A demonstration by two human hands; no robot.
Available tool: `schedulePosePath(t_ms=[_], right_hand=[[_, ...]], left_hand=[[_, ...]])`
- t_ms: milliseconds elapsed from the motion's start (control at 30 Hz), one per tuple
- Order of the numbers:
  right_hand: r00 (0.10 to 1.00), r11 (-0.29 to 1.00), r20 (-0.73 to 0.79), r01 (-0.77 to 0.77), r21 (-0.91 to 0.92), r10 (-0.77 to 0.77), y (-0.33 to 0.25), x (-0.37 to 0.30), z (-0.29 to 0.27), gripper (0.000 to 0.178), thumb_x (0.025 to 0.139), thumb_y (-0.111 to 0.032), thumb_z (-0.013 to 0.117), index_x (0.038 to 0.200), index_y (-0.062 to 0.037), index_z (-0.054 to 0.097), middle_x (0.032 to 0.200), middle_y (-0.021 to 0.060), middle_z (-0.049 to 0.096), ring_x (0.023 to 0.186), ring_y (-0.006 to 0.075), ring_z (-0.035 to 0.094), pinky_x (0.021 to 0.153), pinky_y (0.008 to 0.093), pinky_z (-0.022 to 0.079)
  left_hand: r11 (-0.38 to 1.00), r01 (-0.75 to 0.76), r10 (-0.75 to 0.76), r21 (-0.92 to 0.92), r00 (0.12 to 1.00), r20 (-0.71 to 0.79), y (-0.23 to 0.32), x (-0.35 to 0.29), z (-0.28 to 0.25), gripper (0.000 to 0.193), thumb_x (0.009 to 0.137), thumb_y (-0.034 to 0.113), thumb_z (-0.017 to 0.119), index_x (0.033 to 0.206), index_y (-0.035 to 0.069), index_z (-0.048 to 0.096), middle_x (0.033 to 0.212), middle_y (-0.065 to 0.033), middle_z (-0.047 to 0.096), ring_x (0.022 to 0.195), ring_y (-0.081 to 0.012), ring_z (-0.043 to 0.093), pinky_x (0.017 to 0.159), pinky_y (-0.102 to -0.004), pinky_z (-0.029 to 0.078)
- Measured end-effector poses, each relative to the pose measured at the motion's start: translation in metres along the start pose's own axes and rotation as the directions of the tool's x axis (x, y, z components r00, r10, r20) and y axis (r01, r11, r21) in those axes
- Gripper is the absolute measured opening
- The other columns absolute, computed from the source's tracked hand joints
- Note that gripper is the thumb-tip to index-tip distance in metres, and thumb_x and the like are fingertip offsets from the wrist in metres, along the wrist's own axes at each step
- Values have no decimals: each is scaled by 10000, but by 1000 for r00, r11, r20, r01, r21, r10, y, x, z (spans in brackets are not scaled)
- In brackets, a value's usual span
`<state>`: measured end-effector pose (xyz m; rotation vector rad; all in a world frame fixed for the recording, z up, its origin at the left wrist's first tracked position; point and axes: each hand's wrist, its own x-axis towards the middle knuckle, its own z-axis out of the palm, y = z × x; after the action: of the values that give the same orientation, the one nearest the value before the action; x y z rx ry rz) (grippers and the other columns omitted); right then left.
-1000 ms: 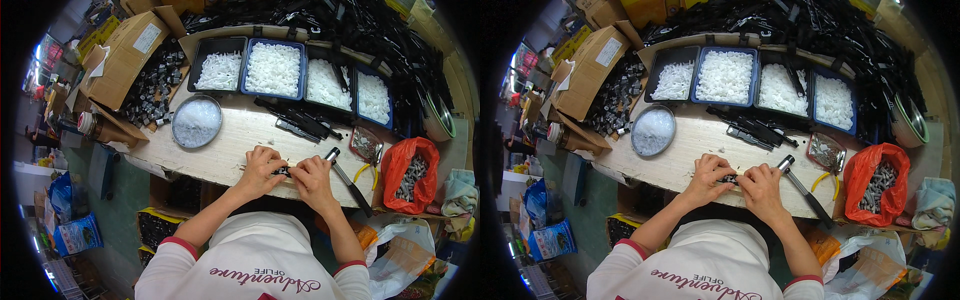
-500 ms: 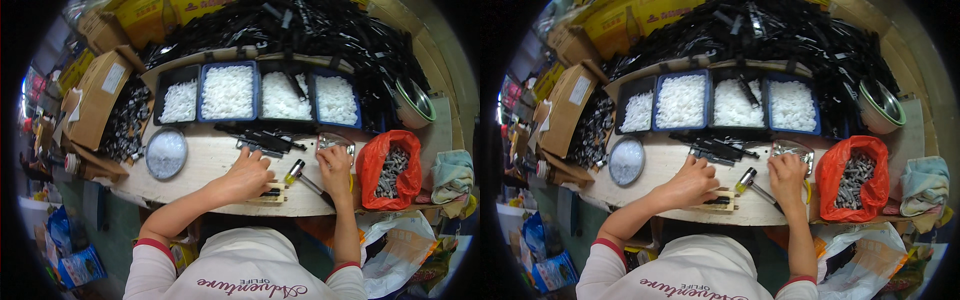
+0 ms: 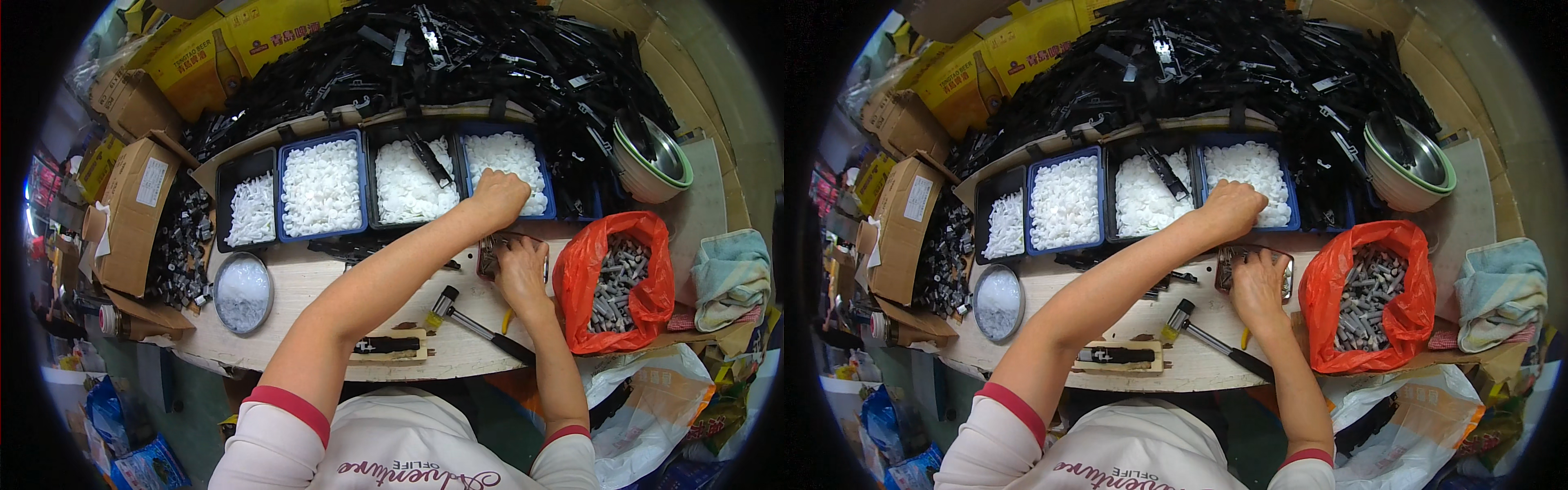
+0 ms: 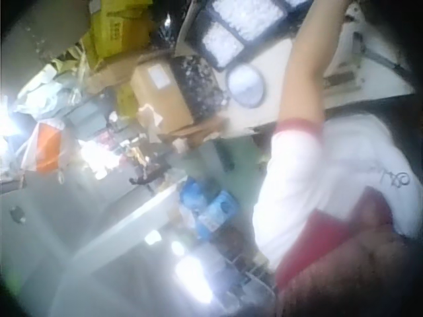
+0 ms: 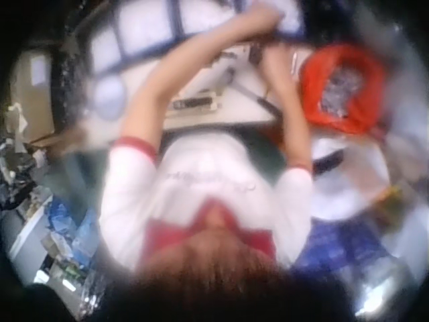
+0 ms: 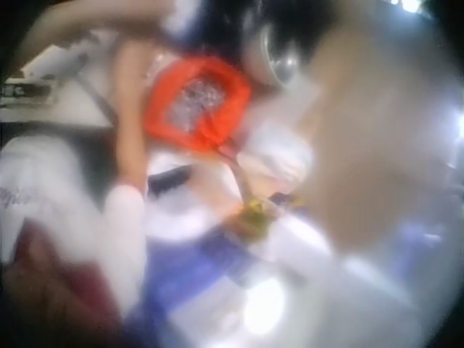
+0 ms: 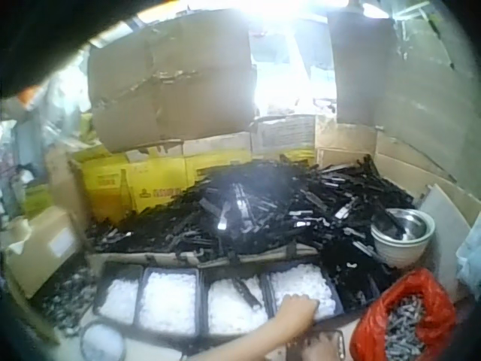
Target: The person assembles small metal lock cylinders at a cluttered workbench. They pick up a metal cylinder, insert a white plastic component, and use a hammer to tap it into place. The person then uses pliers to adjust the assembly before placing the finished unit into a cardboard box.
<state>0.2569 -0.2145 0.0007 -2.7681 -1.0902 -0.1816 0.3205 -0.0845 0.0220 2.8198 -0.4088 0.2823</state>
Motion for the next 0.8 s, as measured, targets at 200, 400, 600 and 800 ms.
schedulePosePath(t_ms=[200,400,600,800], right_hand=[[999,996,-42,-14,93,18,5,-3,-2,116,662,-79,610,775,-53,615,786,83,586,849,244,500,755,414,300],[976,988,-218,49,147,-16,13,-11,-17,90,693,-72,613,781,-84,599,771,38,572,816,221,492,746,392,304],[924,928,-357,246,281,-137,-22,-19,-59,90,712,-73,612,792,-93,574,764,16,555,789,206,489,750,375,299],[888,881,-347,398,255,-300,-69,-22,-68,148,665,-34,616,788,-108,581,774,-11,566,814,183,499,792,411,275]], left_hand=[[977,-18,-37,-213,967,-252,-13,-12,-14,122,691,152,659,772,65,685,702,-145,589,671,-267,599,615,-372,466],[62,306,-307,-950,911,274,-11,-39,-51,228,808,136,596,903,-70,621,773,-119,593,632,-162,575,547,-277,483],[-482,197,-252,-854,902,350,3,-140,-57,243,829,45,550,1038,-78,540,804,-119,582,640,-147,575,553,-294,509],[-741,39,-237,-671,919,316,13,-213,-43,203,827,86,575,1028,64,582,783,-91,576,643,-133,588,533,-297,512]])
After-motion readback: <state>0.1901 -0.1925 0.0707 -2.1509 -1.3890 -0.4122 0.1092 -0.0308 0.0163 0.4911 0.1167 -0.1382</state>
